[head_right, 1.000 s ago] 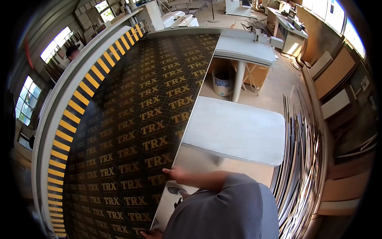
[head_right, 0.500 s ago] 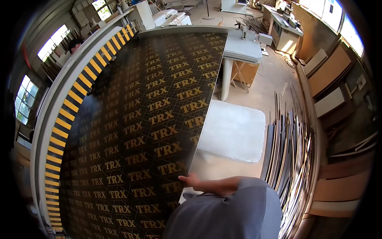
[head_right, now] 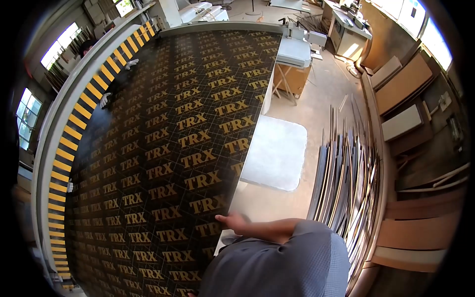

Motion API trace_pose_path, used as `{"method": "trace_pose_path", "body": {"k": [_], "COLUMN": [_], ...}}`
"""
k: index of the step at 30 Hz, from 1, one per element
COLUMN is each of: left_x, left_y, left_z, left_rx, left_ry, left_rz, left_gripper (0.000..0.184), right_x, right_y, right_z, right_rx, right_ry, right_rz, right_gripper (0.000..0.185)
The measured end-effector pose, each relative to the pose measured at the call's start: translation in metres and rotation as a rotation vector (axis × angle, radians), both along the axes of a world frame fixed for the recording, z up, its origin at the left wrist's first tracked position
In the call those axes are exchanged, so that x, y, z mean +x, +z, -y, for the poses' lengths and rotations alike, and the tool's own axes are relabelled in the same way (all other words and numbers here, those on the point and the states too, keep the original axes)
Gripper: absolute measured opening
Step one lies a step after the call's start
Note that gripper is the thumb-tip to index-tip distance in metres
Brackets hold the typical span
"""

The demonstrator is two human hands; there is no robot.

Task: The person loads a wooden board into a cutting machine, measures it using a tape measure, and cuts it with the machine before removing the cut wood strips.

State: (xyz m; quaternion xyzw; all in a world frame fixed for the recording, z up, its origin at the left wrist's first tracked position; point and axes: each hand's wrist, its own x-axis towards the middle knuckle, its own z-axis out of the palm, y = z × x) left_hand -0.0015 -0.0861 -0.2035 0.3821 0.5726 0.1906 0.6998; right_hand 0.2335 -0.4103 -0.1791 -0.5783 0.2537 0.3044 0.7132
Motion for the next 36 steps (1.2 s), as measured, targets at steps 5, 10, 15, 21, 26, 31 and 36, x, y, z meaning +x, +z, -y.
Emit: {"method": "trace_pose_path", "body": {"k": [5,10,15,21,26,31,36], "left_x": [-0.01,-0.042,-0.118,-0.113,-0.112,-0.11,-0.111], "left_y": [0.005,0.013,0.016,0.022,0.028,0.03,0.001], "left_z": [-0.005,-0.011,-0.038,-0.029,-0.022,-0.012,-0.004], "left_rx": [-0.011,-0.03,-0.082,-0.039,-0.084,-0.137,-0.13], "left_ry": [-0.023,-0.017,-0.041,0.152,0.165,0.265,0.138], "left_rz": [0.034,0.091,0.267,0.228,0.386,0.495,0.502], "left_gripper": [0.055,0.053,0.051,0.069,0.047,0.044,0.042], "right_x": [0.005,-0.007,-0.015,-0.005,-0.01,0.023,0.028], "right_y": [0.049,0.001,0.069,-0.002,0.036,-0.005,-0.017], "right_z": [0.001,-0.007,0.007,0.001,0.003,0.021,0.04], "right_rx": [0.001,0.123,0.141,-0.175,-0.064,0.255,0.053], "right_ry": [-0.005,0.053,0.099,0.212,0.06,0.026,0.179], "right_rz": [-0.041,0.116,0.179,0.221,0.204,0.03,0.246], "right_gripper": [0.059,0.051,0.047,0.037,0.041,0.052,0.05]}}
